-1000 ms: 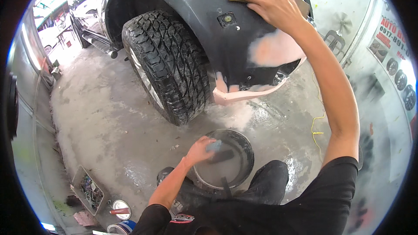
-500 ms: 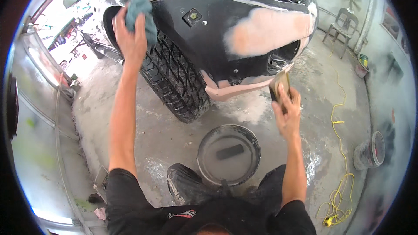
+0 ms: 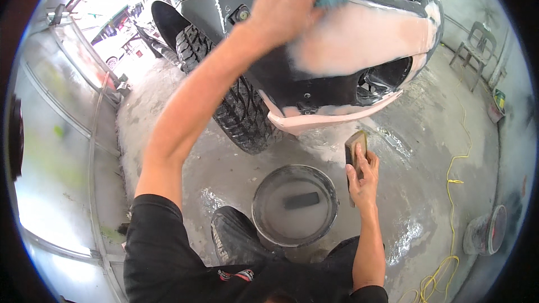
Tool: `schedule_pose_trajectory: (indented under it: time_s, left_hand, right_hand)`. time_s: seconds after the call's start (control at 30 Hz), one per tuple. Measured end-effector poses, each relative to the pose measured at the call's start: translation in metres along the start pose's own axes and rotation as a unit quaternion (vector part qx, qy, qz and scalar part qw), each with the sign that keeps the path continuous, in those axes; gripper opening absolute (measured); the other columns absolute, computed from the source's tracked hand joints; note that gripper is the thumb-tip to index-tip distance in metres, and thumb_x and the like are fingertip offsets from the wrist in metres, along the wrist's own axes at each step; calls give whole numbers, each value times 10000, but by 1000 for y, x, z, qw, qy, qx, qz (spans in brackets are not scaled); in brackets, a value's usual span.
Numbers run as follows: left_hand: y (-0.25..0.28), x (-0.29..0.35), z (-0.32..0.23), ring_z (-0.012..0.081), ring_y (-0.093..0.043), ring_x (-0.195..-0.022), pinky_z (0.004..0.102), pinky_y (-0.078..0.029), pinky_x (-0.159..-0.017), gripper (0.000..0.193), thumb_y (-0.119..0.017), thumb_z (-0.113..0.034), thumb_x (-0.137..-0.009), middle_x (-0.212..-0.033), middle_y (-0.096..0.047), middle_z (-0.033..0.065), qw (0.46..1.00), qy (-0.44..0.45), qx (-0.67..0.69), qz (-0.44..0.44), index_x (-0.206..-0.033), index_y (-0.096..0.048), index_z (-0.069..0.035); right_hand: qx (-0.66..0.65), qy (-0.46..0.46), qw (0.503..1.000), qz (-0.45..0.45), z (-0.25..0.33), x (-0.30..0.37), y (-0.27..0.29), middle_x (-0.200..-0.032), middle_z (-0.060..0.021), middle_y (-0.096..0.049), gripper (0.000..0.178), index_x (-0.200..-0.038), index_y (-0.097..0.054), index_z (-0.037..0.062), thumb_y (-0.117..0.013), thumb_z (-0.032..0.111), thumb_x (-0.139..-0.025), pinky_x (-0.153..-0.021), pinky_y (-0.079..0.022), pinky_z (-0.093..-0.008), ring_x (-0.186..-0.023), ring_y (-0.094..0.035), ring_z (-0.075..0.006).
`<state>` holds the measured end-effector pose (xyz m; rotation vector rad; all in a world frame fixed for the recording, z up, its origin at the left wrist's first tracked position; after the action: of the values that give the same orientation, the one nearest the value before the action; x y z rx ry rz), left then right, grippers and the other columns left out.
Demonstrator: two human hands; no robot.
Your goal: The person wet sands a car fender and bumper using sandpaper and a sanding block, frequently wiping the body panel with a cloth and dipping into a bucket of water.
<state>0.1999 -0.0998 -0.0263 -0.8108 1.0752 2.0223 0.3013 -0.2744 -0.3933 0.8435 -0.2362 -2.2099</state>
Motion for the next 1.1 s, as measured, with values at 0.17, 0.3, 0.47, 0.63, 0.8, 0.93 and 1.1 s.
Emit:
schedule_pose_trajectory:
  time_s: [0.17, 0.3, 0.47, 0.63, 0.8, 0.93, 1.1]
  left_hand:
    - [-23, 153, -105, 344, -633, -1012, 498, -522, -886, 549, -911, -201, -681, -1103, -637, 119, 974, -2, 224, 24, -1193, -715, -170]
    - [-79, 348, -213, 360, -617, -1098, 458, -562, -891, 568, -899, -233, -738, -1156, -573, 156, 869, 164, 378, 275, -1222, -623, -122]
    - [-156, 539, -335, 427, -609, -1216, 509, -554, -1002, 547, -833, -261, -819, -1269, -600, 190, 730, 127, 431, 515, -1300, -613, -121]
    - [-204, 602, -377, 441, -567, -1330, 537, -505, -1081, 602, -792, -239, -855, -1387, -612, 232, 672, 290, 310, 607, -1403, -601, -79]
    - [-194, 714, -384, 416, -564, -1375, 518, -506, -1091, 576, -741, -190, -897, -1529, -535, 247, 567, 394, 262, 674, -1431, -595, -33]
    - [-187, 608, -394, 394, -606, -1342, 490, -521, -1089, 460, -667, -88, -937, -1583, -490, 237, 481, 122, 353, 793, -1391, -634, -28]
    - [-128, 538, -280, 385, -656, -1238, 473, -564, -1016, 432, -776, -148, -860, -1363, -614, 197, 689, 207, 346, 603, -1276, -668, -94]
  right_hand:
    - [23, -90, 994, -60, -56, 13, 23, -1368, -189, -560, 546, -1542, -583, 149, -706, 189, -1011, -1094, -455, -451, -1267, -539, -324]
    - [41, -64, 993, -96, -38, 10, 58, -1356, -158, -581, 540, -1556, -558, 121, -685, 181, -1035, -1108, -443, -422, -1295, -533, -301]
    - [164, 167, 964, -129, 85, -56, 94, -1409, -233, -562, 587, -1490, -616, 96, -769, 95, -923, -1076, -453, -464, -1290, -535, -392]
    - [286, 419, 849, -150, 253, -146, 98, -1398, -241, -555, 560, -1428, -686, 203, -813, 157, -884, -1070, -465, -495, -1263, -568, -414]
    - [342, 461, 815, -85, 368, -216, 29, -1411, -283, -507, 578, -1453, -613, 371, -776, 257, -910, -1070, -455, -560, -1251, -557, -465]
    - [434, 486, 757, -48, 360, -250, 7, -1451, -283, -470, 584, -1452, -617, 372, -784, 242, -908, -1097, -435, -567, -1284, -523, -475]
    - [450, 494, 744, -27, 374, -266, -9, -1436, -282, -478, 576, -1443, -618, 397, -781, 245, -912, -1090, -440, -566, -1271, -529, -480]
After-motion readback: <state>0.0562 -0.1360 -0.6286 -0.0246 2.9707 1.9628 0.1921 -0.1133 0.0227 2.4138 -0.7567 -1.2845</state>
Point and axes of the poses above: each hand's wrist, its own x-axis away from the middle knuckle, its own y-axis out of the back of the hand, z = x × y, the point moved 10 cm from there along -x, towards the middle knuckle
